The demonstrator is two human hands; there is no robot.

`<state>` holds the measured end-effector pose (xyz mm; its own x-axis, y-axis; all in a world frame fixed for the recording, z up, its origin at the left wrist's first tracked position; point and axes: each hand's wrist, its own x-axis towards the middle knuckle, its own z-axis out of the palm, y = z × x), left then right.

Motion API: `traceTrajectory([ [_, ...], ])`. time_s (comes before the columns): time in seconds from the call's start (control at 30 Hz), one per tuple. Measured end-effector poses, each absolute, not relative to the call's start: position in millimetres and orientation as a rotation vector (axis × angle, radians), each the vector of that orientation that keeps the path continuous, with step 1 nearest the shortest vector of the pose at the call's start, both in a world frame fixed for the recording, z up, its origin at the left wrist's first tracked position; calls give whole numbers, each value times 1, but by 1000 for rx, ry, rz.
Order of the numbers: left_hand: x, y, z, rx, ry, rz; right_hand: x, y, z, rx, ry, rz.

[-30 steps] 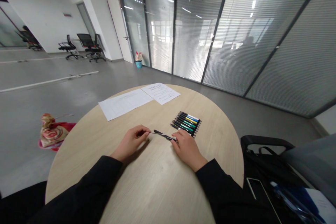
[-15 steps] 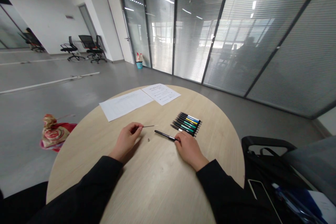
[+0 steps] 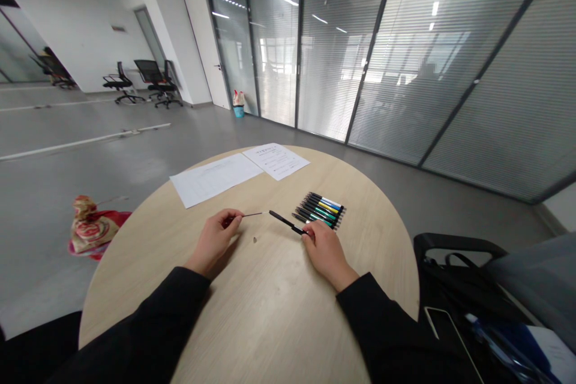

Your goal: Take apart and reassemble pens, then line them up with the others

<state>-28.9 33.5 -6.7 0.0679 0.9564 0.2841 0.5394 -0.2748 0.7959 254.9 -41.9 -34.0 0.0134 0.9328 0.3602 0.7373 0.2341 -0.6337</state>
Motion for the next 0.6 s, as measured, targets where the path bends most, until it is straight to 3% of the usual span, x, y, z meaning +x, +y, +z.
traceTrajectory([
  [0.6,-30,34,-5,1884,1463,1086,254,-41,-34,-1529,-1750,342],
])
